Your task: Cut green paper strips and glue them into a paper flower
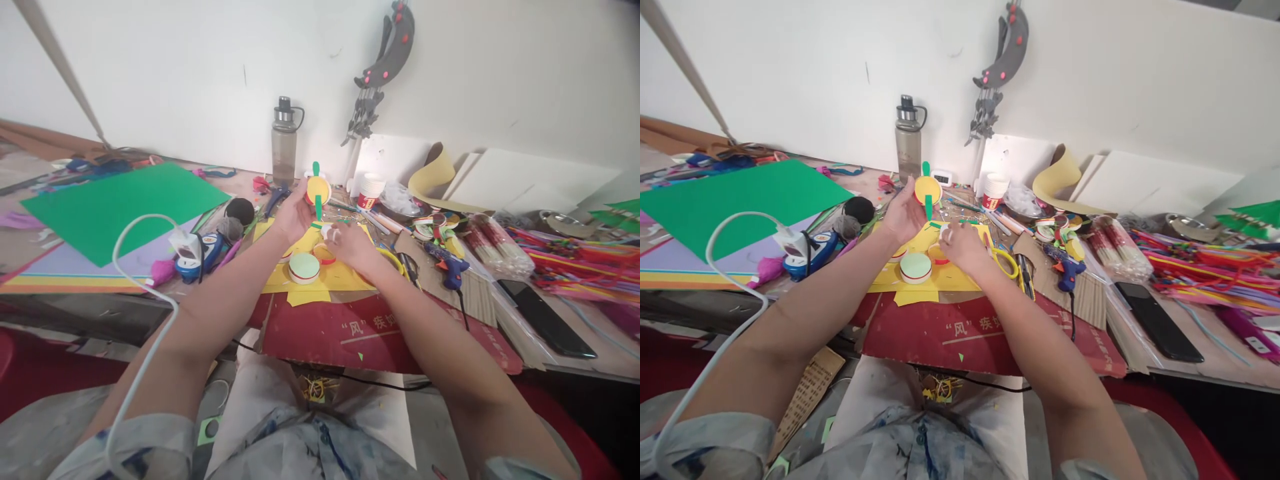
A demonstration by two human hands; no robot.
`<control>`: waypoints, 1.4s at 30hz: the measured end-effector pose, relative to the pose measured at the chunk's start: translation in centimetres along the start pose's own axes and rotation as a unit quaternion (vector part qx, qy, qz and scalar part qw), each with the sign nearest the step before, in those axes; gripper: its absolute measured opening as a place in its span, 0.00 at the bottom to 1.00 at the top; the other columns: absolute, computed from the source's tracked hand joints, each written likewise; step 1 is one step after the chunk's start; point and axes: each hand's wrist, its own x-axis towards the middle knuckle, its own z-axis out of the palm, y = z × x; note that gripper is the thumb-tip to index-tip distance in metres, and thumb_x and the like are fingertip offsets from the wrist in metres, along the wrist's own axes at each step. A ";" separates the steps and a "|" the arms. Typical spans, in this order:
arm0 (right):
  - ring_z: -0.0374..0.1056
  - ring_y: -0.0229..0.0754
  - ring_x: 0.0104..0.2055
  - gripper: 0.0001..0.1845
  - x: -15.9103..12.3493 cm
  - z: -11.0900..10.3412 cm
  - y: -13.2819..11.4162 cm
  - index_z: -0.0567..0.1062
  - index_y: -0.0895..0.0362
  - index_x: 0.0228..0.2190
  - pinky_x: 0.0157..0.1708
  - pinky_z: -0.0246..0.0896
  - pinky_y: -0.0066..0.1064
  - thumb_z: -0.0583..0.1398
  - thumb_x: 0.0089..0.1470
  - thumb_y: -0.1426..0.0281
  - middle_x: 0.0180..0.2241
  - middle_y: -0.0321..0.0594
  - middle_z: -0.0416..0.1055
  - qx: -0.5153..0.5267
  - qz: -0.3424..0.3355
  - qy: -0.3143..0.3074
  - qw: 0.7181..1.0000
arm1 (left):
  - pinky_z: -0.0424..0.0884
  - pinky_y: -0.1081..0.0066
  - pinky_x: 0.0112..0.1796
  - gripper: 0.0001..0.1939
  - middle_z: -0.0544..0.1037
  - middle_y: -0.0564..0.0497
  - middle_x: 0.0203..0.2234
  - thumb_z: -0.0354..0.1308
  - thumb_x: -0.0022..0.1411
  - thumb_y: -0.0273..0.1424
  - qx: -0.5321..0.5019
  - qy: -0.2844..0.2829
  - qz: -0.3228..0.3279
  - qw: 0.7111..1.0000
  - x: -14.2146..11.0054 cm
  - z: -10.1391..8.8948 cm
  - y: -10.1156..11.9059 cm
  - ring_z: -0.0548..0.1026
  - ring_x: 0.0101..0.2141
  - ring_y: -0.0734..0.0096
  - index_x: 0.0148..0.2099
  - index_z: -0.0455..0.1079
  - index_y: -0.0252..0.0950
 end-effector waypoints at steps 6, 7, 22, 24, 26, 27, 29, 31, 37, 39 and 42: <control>0.75 0.48 0.42 0.26 -0.4 -1.6 2.0 0.77 0.52 0.51 0.46 0.75 0.48 0.61 0.63 0.47 0.44 0.44 0.79 0.319 0.054 0.173 0.930 | 0.78 0.67 0.42 0.27 0.84 0.46 0.43 0.60 0.68 0.55 0.012 0.003 -0.024 1.000 -0.8 0.8 -0.3 0.82 0.42 0.63 0.56 0.76 0.39; 0.75 0.47 0.42 0.27 -0.4 -1.8 2.1 0.75 0.51 0.53 0.45 0.76 0.46 0.62 0.61 0.46 0.46 0.44 0.78 0.345 0.047 0.196 0.917 | 0.78 0.67 0.43 0.26 0.84 0.46 0.44 0.61 0.68 0.54 0.017 -0.004 -0.023 1.000 -1.0 0.9 -0.4 0.82 0.43 0.63 0.55 0.76 0.39; 0.73 0.50 0.51 0.26 -1.5 -3.6 0.2 0.72 0.47 0.60 0.50 0.76 0.48 0.66 0.61 0.60 0.59 0.46 0.72 0.258 -0.027 0.276 0.925 | 0.75 0.69 0.42 0.26 0.83 0.49 0.50 0.77 0.54 0.47 0.086 -0.122 -0.006 0.989 -1.8 1.0 -1.2 0.79 0.43 0.69 0.51 0.80 0.44; 0.72 0.51 0.53 0.26 -1.6 -3.9 0.0 0.73 0.47 0.60 0.51 0.76 0.48 0.65 0.63 0.60 0.59 0.46 0.72 0.238 -0.021 0.267 0.934 | 0.75 0.68 0.43 0.25 0.83 0.49 0.51 0.76 0.54 0.47 0.086 -0.121 -0.011 0.989 -1.8 1.0 -1.1 0.80 0.44 0.68 0.51 0.80 0.45; 0.72 0.52 0.54 0.25 -1.7 -4.0 -0.2 0.73 0.46 0.61 0.51 0.76 0.47 0.64 0.64 0.58 0.59 0.46 0.72 0.221 -0.027 0.264 0.938 | 0.76 0.68 0.43 0.25 0.83 0.49 0.51 0.76 0.55 0.45 0.083 -0.122 -0.014 0.989 -1.9 1.0 -1.1 0.80 0.44 0.67 0.52 0.80 0.45; 0.71 0.52 0.55 0.25 -1.7 -4.1 -0.2 0.73 0.46 0.61 0.51 0.76 0.47 0.63 0.65 0.57 0.59 0.46 0.72 0.214 -0.031 0.264 0.940 | 0.76 0.68 0.43 0.25 0.83 0.49 0.51 0.77 0.55 0.45 0.081 -0.123 -0.015 0.989 -1.9 1.0 -1.1 0.80 0.45 0.67 0.52 0.80 0.45; 0.71 0.51 0.55 0.25 -1.8 -4.2 -0.2 0.73 0.45 0.61 0.51 0.77 0.46 0.62 0.66 0.54 0.59 0.47 0.71 0.204 -0.039 0.262 0.942 | 0.76 0.68 0.43 0.25 0.83 0.49 0.51 0.77 0.54 0.45 0.081 -0.128 -0.015 0.988 -1.9 0.9 -1.2 0.80 0.45 0.66 0.53 0.80 0.46; 0.71 0.51 0.55 0.26 -1.8 -4.3 -0.1 0.73 0.45 0.61 0.51 0.77 0.45 0.61 0.67 0.51 0.59 0.48 0.71 0.207 -0.048 0.264 0.941 | 0.76 0.68 0.43 0.26 0.83 0.49 0.50 0.77 0.54 0.46 0.083 -0.132 -0.013 0.988 -1.8 0.9 -1.2 0.80 0.45 0.66 0.53 0.81 0.46; 0.71 0.52 0.57 0.27 -2.1 -4.7 -0.3 0.75 0.47 0.60 0.52 0.77 0.46 0.60 0.66 0.48 0.57 0.49 0.70 0.217 -0.072 0.264 0.937 | 0.75 0.69 0.42 0.27 0.83 0.50 0.50 0.78 0.52 0.48 0.087 -0.146 -0.002 0.986 -1.5 0.4 -1.5 0.80 0.44 0.67 0.52 0.82 0.47; 0.70 0.53 0.57 0.28 -2.1 -4.7 -0.4 0.75 0.45 0.61 0.53 0.77 0.47 0.60 0.66 0.48 0.58 0.49 0.71 0.213 -0.066 0.258 0.940 | 0.75 0.69 0.42 0.27 0.83 0.50 0.52 0.78 0.51 0.48 0.089 -0.150 0.006 0.985 -1.5 0.4 -1.5 0.80 0.45 0.66 0.52 0.82 0.47; 0.70 0.54 0.58 0.28 -2.1 -4.8 -0.5 0.74 0.42 0.62 0.54 0.76 0.49 0.62 0.65 0.47 0.59 0.47 0.71 0.210 -0.050 0.249 0.944 | 0.75 0.68 0.44 0.29 0.82 0.48 0.55 0.79 0.50 0.48 0.094 -0.149 0.005 0.984 -1.7 0.7 -1.4 0.80 0.48 0.64 0.53 0.81 0.46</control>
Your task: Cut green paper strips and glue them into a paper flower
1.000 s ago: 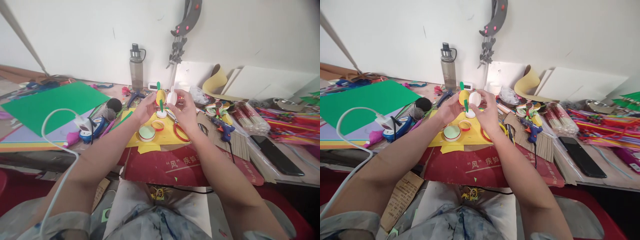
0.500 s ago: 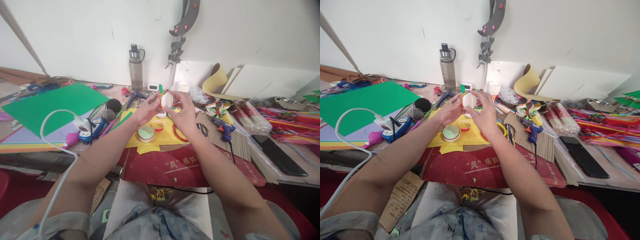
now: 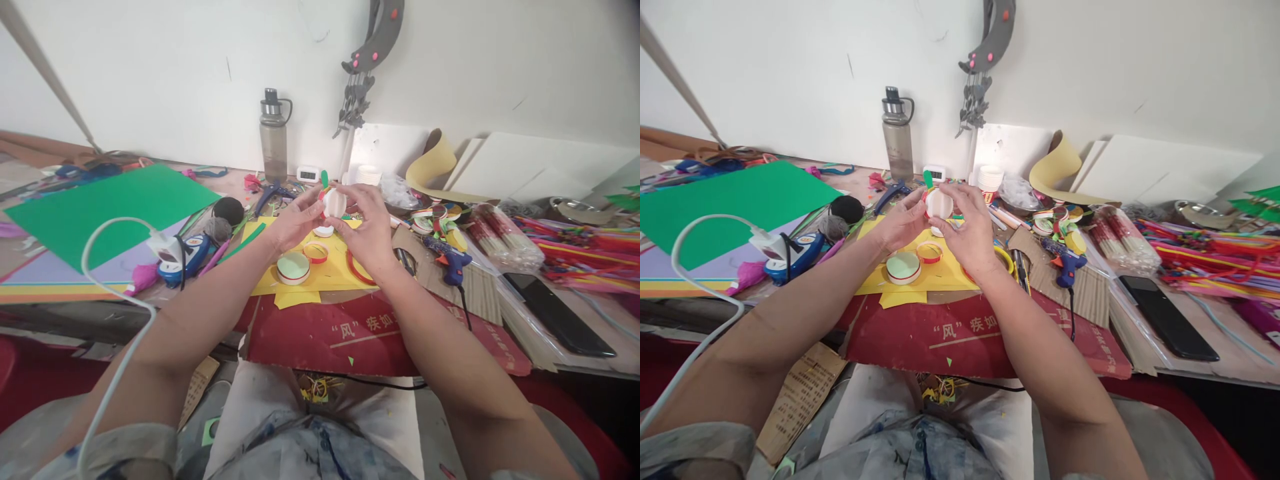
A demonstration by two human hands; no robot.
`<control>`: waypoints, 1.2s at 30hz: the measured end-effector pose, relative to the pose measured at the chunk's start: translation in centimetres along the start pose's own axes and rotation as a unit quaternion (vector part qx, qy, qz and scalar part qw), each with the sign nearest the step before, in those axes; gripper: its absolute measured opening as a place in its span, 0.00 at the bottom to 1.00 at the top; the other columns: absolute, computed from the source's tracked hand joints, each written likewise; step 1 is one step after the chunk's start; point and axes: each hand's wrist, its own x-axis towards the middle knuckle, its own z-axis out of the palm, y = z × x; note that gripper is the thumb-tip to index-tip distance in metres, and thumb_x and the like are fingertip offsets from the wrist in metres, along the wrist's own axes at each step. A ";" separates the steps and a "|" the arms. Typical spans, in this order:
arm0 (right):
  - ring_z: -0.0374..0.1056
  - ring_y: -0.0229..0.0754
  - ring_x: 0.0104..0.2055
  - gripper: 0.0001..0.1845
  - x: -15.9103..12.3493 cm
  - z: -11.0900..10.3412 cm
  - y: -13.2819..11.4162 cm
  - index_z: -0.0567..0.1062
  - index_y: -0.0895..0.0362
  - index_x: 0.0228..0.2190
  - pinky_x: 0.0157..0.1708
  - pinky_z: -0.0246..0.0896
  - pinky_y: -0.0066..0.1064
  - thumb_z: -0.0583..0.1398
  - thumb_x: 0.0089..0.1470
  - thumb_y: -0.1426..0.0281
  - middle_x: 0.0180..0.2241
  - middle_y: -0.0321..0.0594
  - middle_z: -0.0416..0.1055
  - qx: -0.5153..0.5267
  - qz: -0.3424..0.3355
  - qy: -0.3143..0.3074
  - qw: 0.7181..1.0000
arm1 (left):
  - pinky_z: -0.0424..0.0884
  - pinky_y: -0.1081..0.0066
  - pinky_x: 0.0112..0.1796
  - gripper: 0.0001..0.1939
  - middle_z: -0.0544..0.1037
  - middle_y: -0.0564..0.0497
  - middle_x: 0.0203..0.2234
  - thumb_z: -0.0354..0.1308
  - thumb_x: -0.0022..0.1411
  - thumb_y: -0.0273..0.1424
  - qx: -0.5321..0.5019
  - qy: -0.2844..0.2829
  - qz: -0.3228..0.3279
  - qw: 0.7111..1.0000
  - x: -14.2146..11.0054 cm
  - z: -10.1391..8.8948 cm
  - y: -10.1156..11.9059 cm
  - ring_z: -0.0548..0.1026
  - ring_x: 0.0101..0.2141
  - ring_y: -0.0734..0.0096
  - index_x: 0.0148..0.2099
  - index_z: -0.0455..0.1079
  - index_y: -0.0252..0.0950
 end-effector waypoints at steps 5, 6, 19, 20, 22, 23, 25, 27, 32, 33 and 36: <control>0.71 0.53 0.58 0.29 0.0 0.1 0.0 0.74 0.43 0.62 0.54 0.77 0.49 0.61 0.65 0.47 0.58 0.47 0.71 -0.001 -0.002 0.002 1.000 | 0.74 0.68 0.45 0.31 0.83 0.48 0.54 0.80 0.47 0.48 -0.007 -0.006 -0.004 1.000 -0.1 0.5 0.3 0.80 0.50 0.63 0.53 0.81 0.44; 0.71 0.53 0.58 0.29 -0.1 0.2 0.0 0.74 0.43 0.62 0.54 0.77 0.49 0.61 0.66 0.47 0.58 0.48 0.71 -0.001 -0.004 0.003 1.000 | 0.74 0.68 0.45 0.31 0.83 0.48 0.53 0.80 0.47 0.47 -0.009 -0.006 -0.006 1.000 -0.1 0.6 0.3 0.80 0.50 0.63 0.52 0.82 0.44; 0.73 0.47 0.47 0.23 0.6 0.2 2.4 0.77 0.45 0.60 0.49 0.77 0.45 0.55 0.71 0.53 0.55 0.45 0.73 0.036 0.034 0.010 0.999 | 0.78 0.67 0.39 0.26 0.86 0.45 0.36 0.64 0.66 0.55 -0.060 0.012 -0.086 0.994 0.3 0.2 -0.3 0.84 0.35 0.65 0.48 0.79 0.37; 0.73 0.47 0.48 0.22 0.7 0.1 2.4 0.78 0.45 0.58 0.50 0.77 0.46 0.56 0.71 0.53 0.55 0.45 0.73 0.038 0.032 0.011 0.999 | 0.78 0.68 0.39 0.26 0.85 0.45 0.35 0.61 0.67 0.55 -0.065 0.014 -0.093 0.993 0.3 0.3 -0.2 0.84 0.35 0.65 0.49 0.78 0.36; 0.73 0.48 0.51 0.20 0.7 0.1 2.3 0.79 0.44 0.56 0.50 0.77 0.45 0.57 0.70 0.53 0.55 0.45 0.73 0.040 0.024 0.005 0.999 | 0.78 0.69 0.37 0.28 0.85 0.45 0.34 0.57 0.69 0.56 -0.069 0.014 -0.105 0.992 0.3 0.6 -0.1 0.84 0.34 0.65 0.51 0.78 0.36; 0.72 0.49 0.53 0.20 0.6 0.2 2.3 0.79 0.44 0.56 0.49 0.77 0.44 0.58 0.69 0.53 0.56 0.45 0.73 0.041 0.020 0.000 0.999 | 0.77 0.69 0.36 0.29 0.85 0.45 0.33 0.57 0.69 0.57 -0.070 0.013 -0.109 0.992 0.3 0.7 0.0 0.84 0.33 0.65 0.52 0.77 0.36; 0.72 0.49 0.54 0.20 0.6 0.2 2.2 0.80 0.44 0.56 0.49 0.77 0.44 0.58 0.69 0.53 0.57 0.45 0.72 0.039 0.013 -0.010 0.999 | 0.77 0.69 0.36 0.30 0.85 0.46 0.33 0.56 0.69 0.57 -0.067 0.008 -0.114 0.991 0.2 0.8 0.0 0.85 0.33 0.65 0.54 0.77 0.36; 0.72 0.50 0.56 0.21 0.5 0.3 2.3 0.80 0.44 0.56 0.49 0.77 0.45 0.58 0.69 0.52 0.58 0.45 0.71 0.033 0.009 -0.020 0.999 | 0.77 0.69 0.36 0.30 0.85 0.46 0.33 0.56 0.69 0.57 -0.063 0.004 -0.117 0.991 0.2 0.8 0.0 0.85 0.34 0.65 0.56 0.77 0.37; 0.69 0.53 0.61 0.22 0.7 0.1 2.4 0.79 0.44 0.58 0.56 0.72 0.51 0.57 0.70 0.52 0.59 0.46 0.72 0.012 -0.003 -0.045 0.999 | 0.78 0.68 0.38 0.31 0.85 0.45 0.35 0.57 0.68 0.58 -0.055 0.013 -0.122 0.991 0.1 0.7 0.0 0.84 0.33 0.66 0.55 0.77 0.36; 0.69 0.53 0.61 0.21 0.7 0.1 2.4 0.79 0.44 0.58 0.58 0.71 0.52 0.57 0.70 0.52 0.58 0.45 0.73 0.008 -0.006 -0.046 0.999 | 0.78 0.68 0.37 0.32 0.85 0.45 0.35 0.57 0.68 0.58 -0.053 0.014 -0.123 0.991 0.1 0.7 -0.1 0.84 0.33 0.67 0.55 0.78 0.36; 0.69 0.54 0.62 0.21 0.8 0.1 2.4 0.79 0.44 0.57 0.60 0.68 0.54 0.57 0.70 0.53 0.58 0.45 0.73 0.005 -0.019 -0.046 0.999 | 0.78 0.69 0.37 0.30 0.85 0.45 0.35 0.59 0.67 0.58 -0.051 0.011 -0.117 0.992 0.1 0.7 -0.2 0.84 0.33 0.67 0.53 0.78 0.36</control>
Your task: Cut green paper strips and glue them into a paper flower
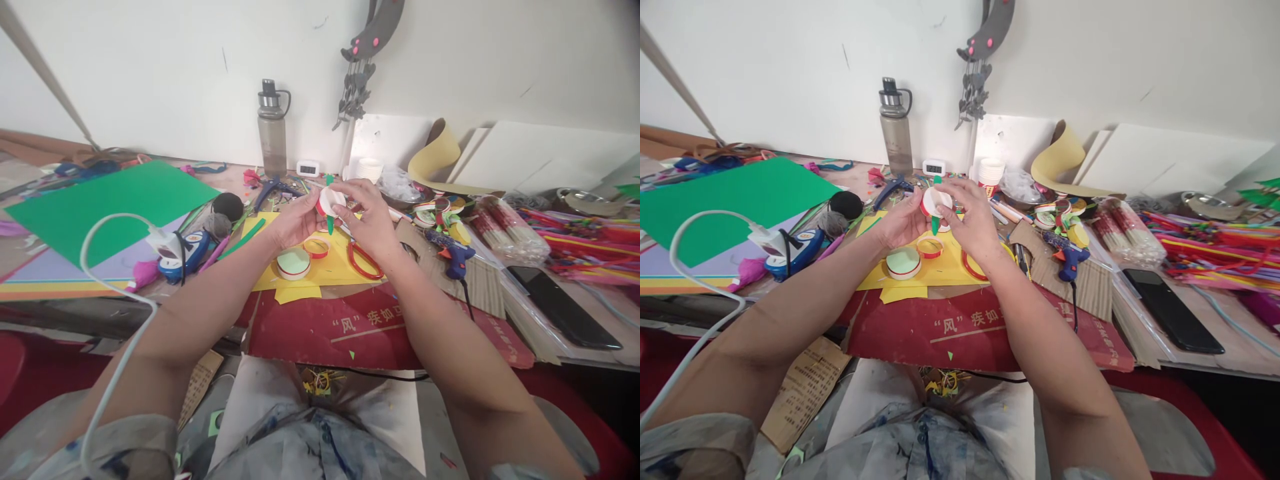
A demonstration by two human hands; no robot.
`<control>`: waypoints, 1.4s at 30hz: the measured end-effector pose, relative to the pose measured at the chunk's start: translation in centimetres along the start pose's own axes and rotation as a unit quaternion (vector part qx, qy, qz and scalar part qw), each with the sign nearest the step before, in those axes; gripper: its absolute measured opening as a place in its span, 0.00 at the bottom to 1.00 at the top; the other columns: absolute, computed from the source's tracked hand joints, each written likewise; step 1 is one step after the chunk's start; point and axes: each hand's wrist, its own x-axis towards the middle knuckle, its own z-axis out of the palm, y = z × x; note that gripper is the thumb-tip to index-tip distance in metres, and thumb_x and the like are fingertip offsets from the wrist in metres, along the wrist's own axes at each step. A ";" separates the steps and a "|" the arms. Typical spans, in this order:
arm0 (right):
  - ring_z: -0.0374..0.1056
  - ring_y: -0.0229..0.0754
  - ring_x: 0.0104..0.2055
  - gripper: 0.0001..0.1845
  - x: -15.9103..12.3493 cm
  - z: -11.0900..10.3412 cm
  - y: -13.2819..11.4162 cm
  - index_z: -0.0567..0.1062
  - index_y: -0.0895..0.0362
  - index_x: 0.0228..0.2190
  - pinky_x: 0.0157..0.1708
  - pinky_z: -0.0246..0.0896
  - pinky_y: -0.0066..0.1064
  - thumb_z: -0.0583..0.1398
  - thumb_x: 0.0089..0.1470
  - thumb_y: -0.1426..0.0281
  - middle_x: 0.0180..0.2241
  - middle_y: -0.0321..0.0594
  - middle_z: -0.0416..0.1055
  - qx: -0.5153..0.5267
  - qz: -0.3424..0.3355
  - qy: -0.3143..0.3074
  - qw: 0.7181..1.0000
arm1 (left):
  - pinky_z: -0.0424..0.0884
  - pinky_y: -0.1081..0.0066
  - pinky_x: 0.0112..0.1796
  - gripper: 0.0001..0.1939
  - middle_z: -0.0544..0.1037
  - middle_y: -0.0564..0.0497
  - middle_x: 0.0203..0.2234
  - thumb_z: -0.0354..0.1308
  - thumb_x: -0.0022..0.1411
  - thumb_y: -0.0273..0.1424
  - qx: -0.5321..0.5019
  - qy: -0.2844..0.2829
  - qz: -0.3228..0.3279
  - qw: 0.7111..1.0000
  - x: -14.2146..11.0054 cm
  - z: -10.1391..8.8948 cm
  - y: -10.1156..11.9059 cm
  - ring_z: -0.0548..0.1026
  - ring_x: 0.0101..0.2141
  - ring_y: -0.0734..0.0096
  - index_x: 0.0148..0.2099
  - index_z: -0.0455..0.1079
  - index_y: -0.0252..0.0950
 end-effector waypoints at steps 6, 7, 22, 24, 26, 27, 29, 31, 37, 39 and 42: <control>0.69 0.53 0.61 0.20 -0.1 -0.1 -0.7 0.79 0.45 0.56 0.60 0.69 0.53 0.58 0.69 0.52 0.58 0.45 0.74 -0.002 0.013 0.010 1.000 | 0.79 0.67 0.39 0.30 0.86 0.43 0.38 0.59 0.67 0.56 -0.011 0.014 0.001 1.000 0.2 -0.4 -0.1 0.85 0.36 0.63 0.54 0.78 0.36; 0.69 0.52 0.61 0.21 -0.2 -0.1 -0.8 0.79 0.45 0.56 0.60 0.68 0.53 0.58 0.69 0.52 0.57 0.45 0.74 -0.005 0.014 0.014 1.000 | 0.79 0.66 0.39 0.30 0.86 0.43 0.38 0.59 0.67 0.56 -0.011 0.016 0.000 1.000 0.3 -0.5 -0.1 0.85 0.37 0.63 0.54 0.78 0.35; 0.68 0.53 0.61 0.21 -0.6 0.8 0.2 0.77 0.45 0.56 0.60 0.67 0.52 0.60 0.68 0.51 0.56 0.44 0.75 0.019 -0.056 0.065 0.996 | 0.76 0.71 0.36 0.20 0.85 0.46 0.37 0.69 0.65 0.46 -0.026 0.002 0.038 0.999 0.2 -1.1 -0.4 0.83 0.35 0.68 0.47 0.80 0.34; 0.69 0.52 0.59 0.21 -0.6 1.0 0.3 0.75 0.45 0.58 0.54 0.72 0.49 0.60 0.68 0.52 0.55 0.45 0.74 0.032 -0.033 0.079 0.996 | 0.76 0.71 0.36 0.19 0.85 0.45 0.38 0.70 0.64 0.45 -0.025 -0.002 0.046 0.999 0.2 -1.2 -0.2 0.82 0.35 0.68 0.46 0.80 0.34; 0.70 0.51 0.56 0.22 -0.7 1.3 0.6 0.74 0.46 0.59 0.47 0.74 0.44 0.60 0.68 0.53 0.54 0.46 0.74 0.051 0.004 0.100 0.994 | 0.76 0.70 0.37 0.18 0.85 0.45 0.38 0.72 0.62 0.44 -0.024 -0.002 0.057 0.998 0.2 -1.2 0.0 0.82 0.35 0.68 0.45 0.80 0.34; 0.71 0.50 0.54 0.22 -0.7 1.5 0.8 0.74 0.47 0.58 0.45 0.74 0.43 0.61 0.67 0.54 0.53 0.46 0.74 0.060 0.022 0.107 0.992 | 0.76 0.69 0.38 0.18 0.85 0.45 0.38 0.72 0.62 0.42 -0.020 -0.003 0.063 0.998 0.2 -1.2 0.1 0.82 0.35 0.67 0.46 0.81 0.34; 0.71 0.49 0.50 0.20 -0.7 1.8 1.2 0.76 0.50 0.55 0.44 0.73 0.43 0.62 0.65 0.57 0.50 0.46 0.75 0.072 0.049 0.110 0.990 | 0.76 0.67 0.39 0.19 0.85 0.44 0.40 0.74 0.60 0.41 -0.003 -0.010 0.073 0.997 0.1 -1.2 0.2 0.82 0.37 0.65 0.47 0.81 0.34; 0.71 0.47 0.46 0.16 -0.6 2.0 1.5 0.77 0.51 0.50 0.46 0.72 0.44 0.64 0.63 0.59 0.47 0.44 0.76 0.075 0.066 0.109 0.989 | 0.75 0.65 0.41 0.23 0.85 0.43 0.43 0.76 0.56 0.43 0.022 -0.018 0.088 0.996 0.0 -1.2 0.2 0.82 0.39 0.64 0.49 0.82 0.34; 0.68 0.43 0.37 0.09 -0.5 2.0 1.1 0.77 0.54 0.40 0.42 0.69 0.40 0.66 0.57 0.65 0.39 0.40 0.76 0.118 0.110 0.130 0.978 | 0.72 0.67 0.48 0.26 0.85 0.47 0.42 0.77 0.53 0.48 0.162 0.017 0.162 0.973 0.2 -1.2 -0.3 0.80 0.42 0.67 0.47 0.83 0.36; 0.68 0.42 0.36 0.09 -0.5 2.0 1.0 0.77 0.53 0.39 0.40 0.67 0.38 0.66 0.57 0.64 0.37 0.39 0.76 0.128 0.119 0.119 0.977 | 0.71 0.67 0.48 0.26 0.85 0.48 0.41 0.79 0.49 0.44 0.202 0.025 0.175 0.963 0.2 -1.0 -0.2 0.79 0.42 0.68 0.46 0.83 0.35; 0.67 0.42 0.34 0.10 -0.5 2.2 1.0 0.76 0.53 0.38 0.38 0.66 0.37 0.66 0.58 0.61 0.35 0.37 0.75 0.138 0.125 0.101 0.977 | 0.71 0.69 0.44 0.26 0.84 0.50 0.37 0.80 0.47 0.45 0.227 0.040 0.178 0.957 0.2 -0.7 0.0 0.78 0.38 0.70 0.43 0.81 0.34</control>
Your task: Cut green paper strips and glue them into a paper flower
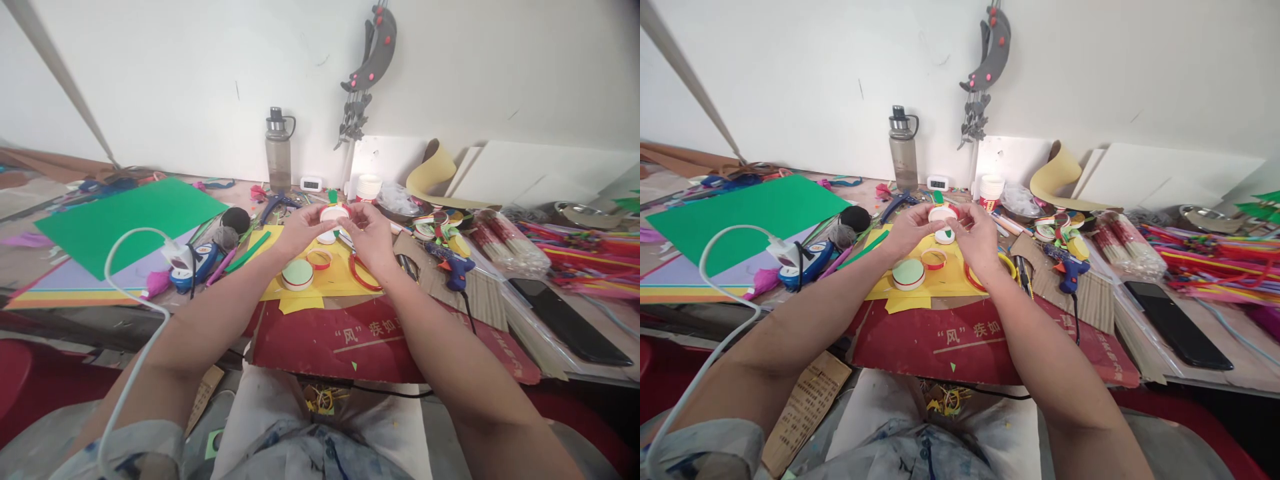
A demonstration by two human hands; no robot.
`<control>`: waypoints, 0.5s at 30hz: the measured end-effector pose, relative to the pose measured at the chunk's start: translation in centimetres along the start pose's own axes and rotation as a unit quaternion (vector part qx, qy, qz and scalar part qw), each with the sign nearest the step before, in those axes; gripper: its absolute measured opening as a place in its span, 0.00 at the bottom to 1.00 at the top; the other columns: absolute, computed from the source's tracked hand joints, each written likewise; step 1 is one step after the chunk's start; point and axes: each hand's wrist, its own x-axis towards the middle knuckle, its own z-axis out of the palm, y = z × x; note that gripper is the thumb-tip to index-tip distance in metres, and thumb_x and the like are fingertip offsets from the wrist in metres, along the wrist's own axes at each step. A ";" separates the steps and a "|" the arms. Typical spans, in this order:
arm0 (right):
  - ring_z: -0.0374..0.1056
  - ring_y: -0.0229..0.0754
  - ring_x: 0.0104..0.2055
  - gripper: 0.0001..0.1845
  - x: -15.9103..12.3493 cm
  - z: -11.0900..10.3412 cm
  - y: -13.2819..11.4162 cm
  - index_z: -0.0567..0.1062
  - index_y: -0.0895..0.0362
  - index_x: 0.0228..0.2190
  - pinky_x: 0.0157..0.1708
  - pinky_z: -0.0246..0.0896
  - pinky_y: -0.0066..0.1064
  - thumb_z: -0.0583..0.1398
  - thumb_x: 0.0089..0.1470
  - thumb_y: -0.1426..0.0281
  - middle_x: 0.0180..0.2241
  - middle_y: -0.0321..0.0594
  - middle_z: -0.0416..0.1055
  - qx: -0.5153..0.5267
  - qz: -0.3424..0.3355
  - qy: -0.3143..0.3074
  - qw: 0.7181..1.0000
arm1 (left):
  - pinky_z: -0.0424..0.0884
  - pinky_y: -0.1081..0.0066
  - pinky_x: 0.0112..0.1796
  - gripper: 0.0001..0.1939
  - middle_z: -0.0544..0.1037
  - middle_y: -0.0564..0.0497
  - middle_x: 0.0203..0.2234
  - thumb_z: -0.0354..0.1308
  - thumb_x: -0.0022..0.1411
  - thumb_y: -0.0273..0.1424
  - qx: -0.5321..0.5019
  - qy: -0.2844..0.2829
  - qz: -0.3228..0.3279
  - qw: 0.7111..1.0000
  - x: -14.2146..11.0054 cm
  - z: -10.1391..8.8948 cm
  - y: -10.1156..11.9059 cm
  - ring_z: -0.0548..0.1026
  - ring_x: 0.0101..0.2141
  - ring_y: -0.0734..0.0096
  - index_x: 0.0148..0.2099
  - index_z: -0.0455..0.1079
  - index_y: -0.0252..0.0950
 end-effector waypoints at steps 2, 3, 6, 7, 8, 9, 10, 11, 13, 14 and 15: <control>0.67 0.42 0.34 0.11 0.0 0.0 0.0 0.76 0.53 0.38 0.37 0.66 0.37 0.67 0.58 0.60 0.35 0.37 0.75 0.006 -0.001 -0.004 1.000 | 0.70 0.70 0.42 0.27 0.83 0.50 0.36 0.79 0.47 0.47 0.014 0.006 -0.001 1.000 0.0 0.1 0.2 0.77 0.36 0.71 0.42 0.80 0.33; 0.68 0.42 0.35 0.11 0.0 0.0 0.0 0.76 0.52 0.38 0.38 0.66 0.37 0.67 0.58 0.60 0.35 0.38 0.75 0.007 -0.003 -0.003 1.000 | 0.70 0.70 0.42 0.27 0.83 0.50 0.36 0.79 0.47 0.47 0.020 0.008 -0.003 1.000 0.0 0.1 0.2 0.76 0.36 0.71 0.42 0.80 0.33; 0.70 0.44 0.38 0.13 0.0 -0.1 -0.1 0.77 0.52 0.41 0.40 0.68 0.39 0.68 0.57 0.60 0.39 0.40 0.77 0.008 -0.011 0.001 1.000 | 0.70 0.70 0.42 0.27 0.83 0.49 0.37 0.78 0.48 0.47 0.027 0.008 -0.006 1.000 -0.1 0.2 0.4 0.76 0.37 0.70 0.44 0.80 0.33; 0.70 0.44 0.38 0.14 0.0 -0.1 -0.1 0.77 0.52 0.42 0.40 0.68 0.39 0.68 0.57 0.59 0.39 0.40 0.77 0.009 -0.010 0.000 1.000 | 0.70 0.70 0.42 0.28 0.83 0.49 0.37 0.78 0.48 0.47 0.027 0.007 -0.007 1.000 -0.2 0.3 0.4 0.76 0.37 0.70 0.44 0.80 0.33; 0.71 0.45 0.38 0.14 0.0 -0.1 -0.1 0.77 0.52 0.42 0.41 0.69 0.40 0.67 0.57 0.59 0.39 0.40 0.78 0.013 -0.007 -0.003 1.000 | 0.70 0.70 0.42 0.28 0.83 0.49 0.38 0.78 0.48 0.48 0.026 0.006 -0.006 1.000 -0.2 0.3 0.4 0.76 0.37 0.70 0.44 0.80 0.33; 0.71 0.45 0.38 0.14 0.0 0.0 -0.1 0.77 0.52 0.42 0.41 0.69 0.40 0.67 0.57 0.58 0.39 0.40 0.78 0.019 -0.001 -0.006 1.000 | 0.70 0.69 0.43 0.29 0.83 0.49 0.38 0.78 0.48 0.48 0.025 0.003 -0.006 1.000 -0.2 0.4 0.5 0.76 0.37 0.70 0.44 0.80 0.33; 0.72 0.45 0.37 0.14 -0.1 0.0 -0.1 0.78 0.52 0.41 0.41 0.69 0.41 0.67 0.58 0.57 0.38 0.40 0.79 0.027 0.006 -0.008 1.000 | 0.70 0.70 0.42 0.29 0.83 0.49 0.38 0.78 0.48 0.49 0.025 0.001 -0.006 1.000 -0.3 0.4 0.5 0.76 0.37 0.71 0.44 0.80 0.33; 0.72 0.45 0.37 0.15 -0.1 0.0 0.0 0.78 0.52 0.41 0.42 0.70 0.41 0.66 0.58 0.56 0.38 0.40 0.80 0.037 0.012 -0.009 0.999 | 0.70 0.70 0.42 0.29 0.83 0.49 0.37 0.77 0.49 0.50 0.027 -0.001 -0.007 1.000 -0.3 0.4 0.5 0.76 0.37 0.71 0.44 0.80 0.33; 0.72 0.44 0.36 0.17 -0.1 0.1 0.0 0.78 0.53 0.40 0.42 0.70 0.41 0.67 0.57 0.54 0.38 0.40 0.80 0.054 0.022 -0.008 0.998 | 0.69 0.71 0.39 0.28 0.81 0.51 0.35 0.76 0.51 0.51 0.032 -0.004 -0.006 0.999 -0.4 0.3 0.5 0.74 0.35 0.73 0.43 0.80 0.33; 0.72 0.44 0.35 0.18 -0.1 0.1 -0.1 0.78 0.53 0.40 0.41 0.70 0.41 0.67 0.56 0.53 0.37 0.39 0.80 0.062 0.026 -0.007 0.998 | 0.69 0.72 0.38 0.27 0.80 0.51 0.34 0.75 0.52 0.51 0.031 -0.007 -0.006 0.999 -0.4 0.2 0.5 0.74 0.34 0.74 0.43 0.80 0.33; 0.71 0.43 0.35 0.19 -0.1 0.2 -0.1 0.78 0.53 0.39 0.41 0.70 0.40 0.67 0.56 0.52 0.36 0.39 0.80 0.070 0.031 -0.008 0.997 | 0.69 0.72 0.37 0.27 0.79 0.52 0.33 0.75 0.53 0.51 0.028 -0.011 -0.006 1.000 -0.4 0.1 0.4 0.73 0.34 0.74 0.43 0.80 0.34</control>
